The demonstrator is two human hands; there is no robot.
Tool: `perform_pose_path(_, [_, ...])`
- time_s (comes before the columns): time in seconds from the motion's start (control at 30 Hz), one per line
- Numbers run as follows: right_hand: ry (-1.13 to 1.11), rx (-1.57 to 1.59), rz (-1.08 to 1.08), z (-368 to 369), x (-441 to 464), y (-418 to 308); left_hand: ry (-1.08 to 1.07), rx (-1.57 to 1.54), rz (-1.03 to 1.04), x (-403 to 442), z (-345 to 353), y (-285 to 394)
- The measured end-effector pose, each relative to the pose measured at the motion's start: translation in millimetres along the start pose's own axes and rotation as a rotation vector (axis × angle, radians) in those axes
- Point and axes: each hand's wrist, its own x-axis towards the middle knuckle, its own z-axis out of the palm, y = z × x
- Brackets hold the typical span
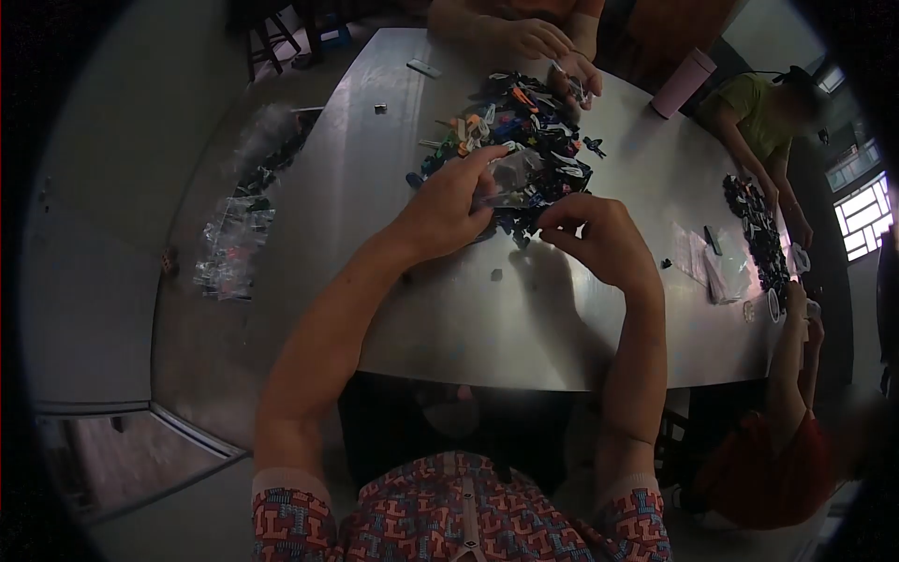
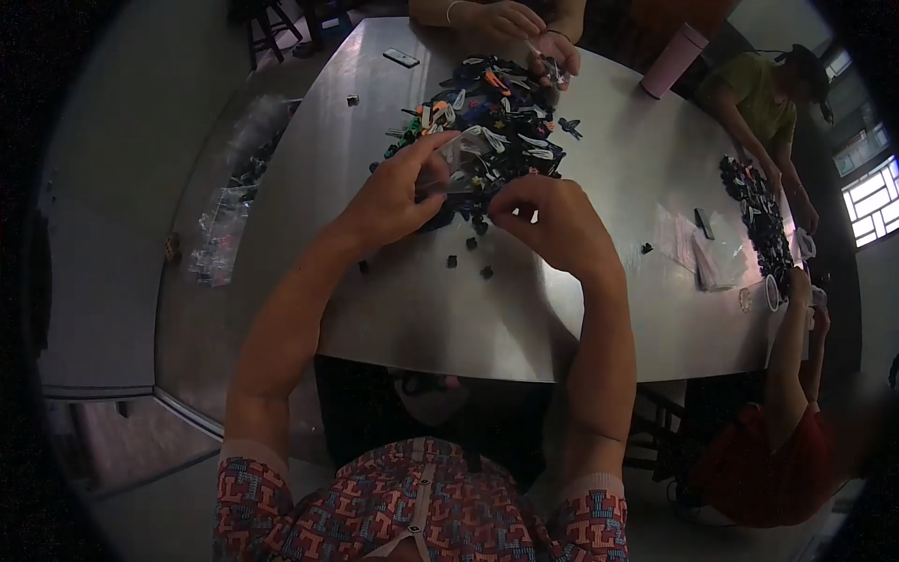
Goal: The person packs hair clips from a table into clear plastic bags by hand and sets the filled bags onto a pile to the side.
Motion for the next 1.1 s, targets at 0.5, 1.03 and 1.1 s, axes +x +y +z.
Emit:
perform_pose_path(0.5, [-0.224,-0.116,-0.054,12,2,-7,-0.015,0.016,0.015,0,-1,-1])
perform_pose_path(1.03, [0.269,0.119,-0.128,20,0,-26,-0.041,0.044,0.013,-2,4,7])
perform_pose_path(1.1, [0.321,0.128,-0.176,32,3,-28,-0.040,0.044,0.046,-3,8,6])
